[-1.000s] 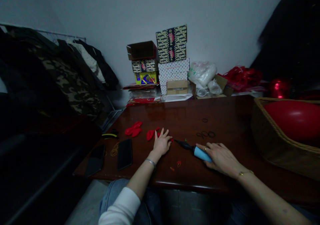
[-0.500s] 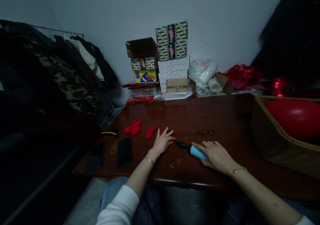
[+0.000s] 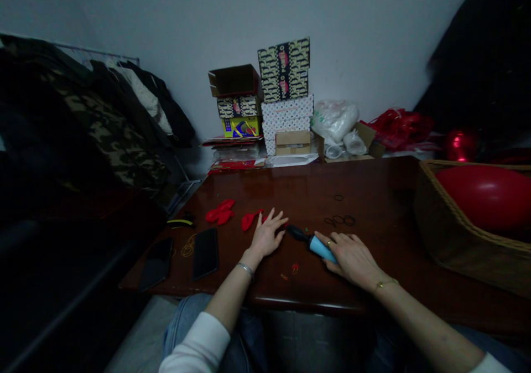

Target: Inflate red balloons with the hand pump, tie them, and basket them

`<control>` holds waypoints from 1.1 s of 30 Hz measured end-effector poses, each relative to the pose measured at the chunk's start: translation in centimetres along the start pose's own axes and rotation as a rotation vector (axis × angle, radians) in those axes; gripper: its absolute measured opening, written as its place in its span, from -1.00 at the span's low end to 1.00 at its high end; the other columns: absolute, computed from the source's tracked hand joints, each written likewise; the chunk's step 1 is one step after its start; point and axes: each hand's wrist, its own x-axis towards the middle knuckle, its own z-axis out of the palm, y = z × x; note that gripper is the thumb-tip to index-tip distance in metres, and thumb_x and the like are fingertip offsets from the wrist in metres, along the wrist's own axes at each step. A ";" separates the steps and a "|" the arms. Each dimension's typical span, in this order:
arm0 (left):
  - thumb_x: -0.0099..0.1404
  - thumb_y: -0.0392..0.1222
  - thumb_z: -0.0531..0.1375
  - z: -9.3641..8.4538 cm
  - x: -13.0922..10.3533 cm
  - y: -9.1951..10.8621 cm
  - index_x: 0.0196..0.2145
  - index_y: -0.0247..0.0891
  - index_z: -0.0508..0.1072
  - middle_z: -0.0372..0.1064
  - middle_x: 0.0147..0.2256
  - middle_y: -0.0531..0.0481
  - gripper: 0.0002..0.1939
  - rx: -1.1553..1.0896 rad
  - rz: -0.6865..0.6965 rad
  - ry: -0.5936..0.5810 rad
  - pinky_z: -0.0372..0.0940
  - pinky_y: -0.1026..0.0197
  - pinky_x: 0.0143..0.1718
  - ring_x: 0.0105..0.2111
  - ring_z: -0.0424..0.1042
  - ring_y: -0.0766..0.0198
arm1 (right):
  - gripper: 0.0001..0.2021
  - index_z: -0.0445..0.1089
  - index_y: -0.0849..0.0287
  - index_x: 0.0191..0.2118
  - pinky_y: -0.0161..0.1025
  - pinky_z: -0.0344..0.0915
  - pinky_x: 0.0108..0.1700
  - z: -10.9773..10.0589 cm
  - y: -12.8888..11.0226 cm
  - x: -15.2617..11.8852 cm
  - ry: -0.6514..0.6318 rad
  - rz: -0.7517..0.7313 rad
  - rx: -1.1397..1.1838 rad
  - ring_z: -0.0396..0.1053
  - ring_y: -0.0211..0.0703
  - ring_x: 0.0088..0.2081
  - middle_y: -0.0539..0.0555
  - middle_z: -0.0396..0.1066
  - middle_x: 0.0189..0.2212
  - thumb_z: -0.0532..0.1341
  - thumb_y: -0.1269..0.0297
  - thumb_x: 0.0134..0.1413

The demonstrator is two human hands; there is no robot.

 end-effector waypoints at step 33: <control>0.24 0.14 0.06 3.1 2.9 5.6 -0.32 -0.27 0.30 0.38 -0.12 -0.19 -0.63 -1.992 -0.547 0.466 0.28 0.05 -0.04 -0.03 0.37 0.10 | -0.45 0.02 0.13 0.22 -0.21 0.08 -0.22 -0.8 -4.1 0.6 0.127 0.052 -0.003 0.24 -0.13 -0.28 0.08 0.30 -0.29 0.10 0.21 0.11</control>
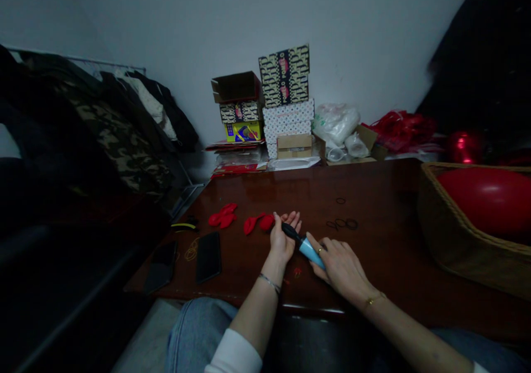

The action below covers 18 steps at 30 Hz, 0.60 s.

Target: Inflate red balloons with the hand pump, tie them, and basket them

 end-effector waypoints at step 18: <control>0.13 0.17 0.18 0.1 -0.2 2.5 -0.43 -0.27 0.26 0.11 -0.60 0.12 -0.59 -0.038 0.038 0.166 0.09 0.39 -0.66 -0.65 0.14 0.45 | -0.44 0.02 0.15 0.23 -0.17 0.06 -0.17 -0.5 -3.8 -0.5 -0.056 0.110 -0.018 0.29 -0.11 -0.28 0.08 0.34 -0.29 0.11 0.20 0.12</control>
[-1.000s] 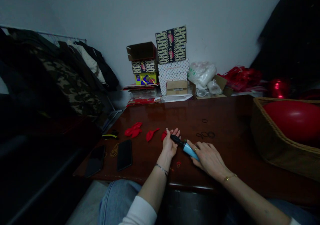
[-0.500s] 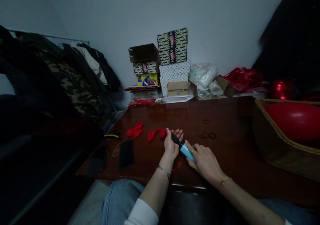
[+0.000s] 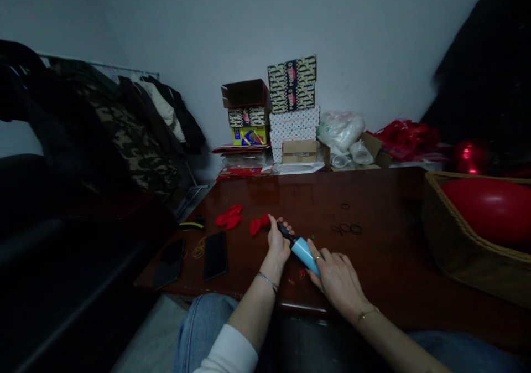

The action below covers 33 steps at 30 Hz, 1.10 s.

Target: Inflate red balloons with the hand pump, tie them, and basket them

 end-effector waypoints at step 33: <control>0.18 0.08 0.17 -0.3 0.5 1.9 -0.46 -0.27 0.21 -0.03 -0.61 0.18 -0.64 -0.035 -0.098 -0.045 -0.09 0.49 -0.78 -0.71 -0.01 0.54 | -0.49 0.03 0.11 0.22 -0.03 0.03 0.07 -2.8 -2.2 -6.5 0.059 0.073 -0.106 0.33 -0.12 -0.24 0.08 0.39 -0.28 0.06 0.30 0.14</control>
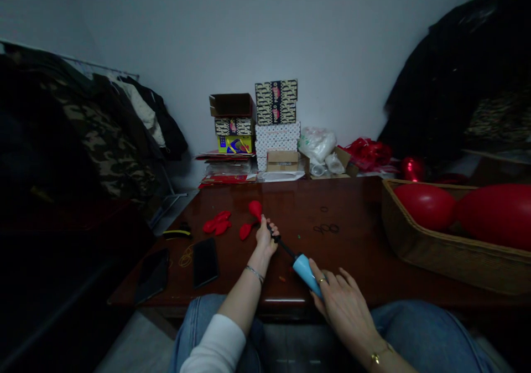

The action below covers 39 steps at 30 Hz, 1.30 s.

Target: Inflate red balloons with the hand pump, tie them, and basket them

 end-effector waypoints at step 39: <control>0.26 -0.05 0.14 -0.7 0.5 0.1 -0.50 -0.26 0.15 -0.01 -0.65 0.19 -0.70 0.045 0.025 0.059 -0.07 0.47 -0.75 -0.74 0.01 0.54 | -0.47 0.10 0.21 0.19 0.00 -0.03 0.13 -1.5 -0.5 0.9 -0.024 -0.027 -0.101 0.33 -0.12 -0.29 0.07 0.39 -0.35 0.13 0.29 0.08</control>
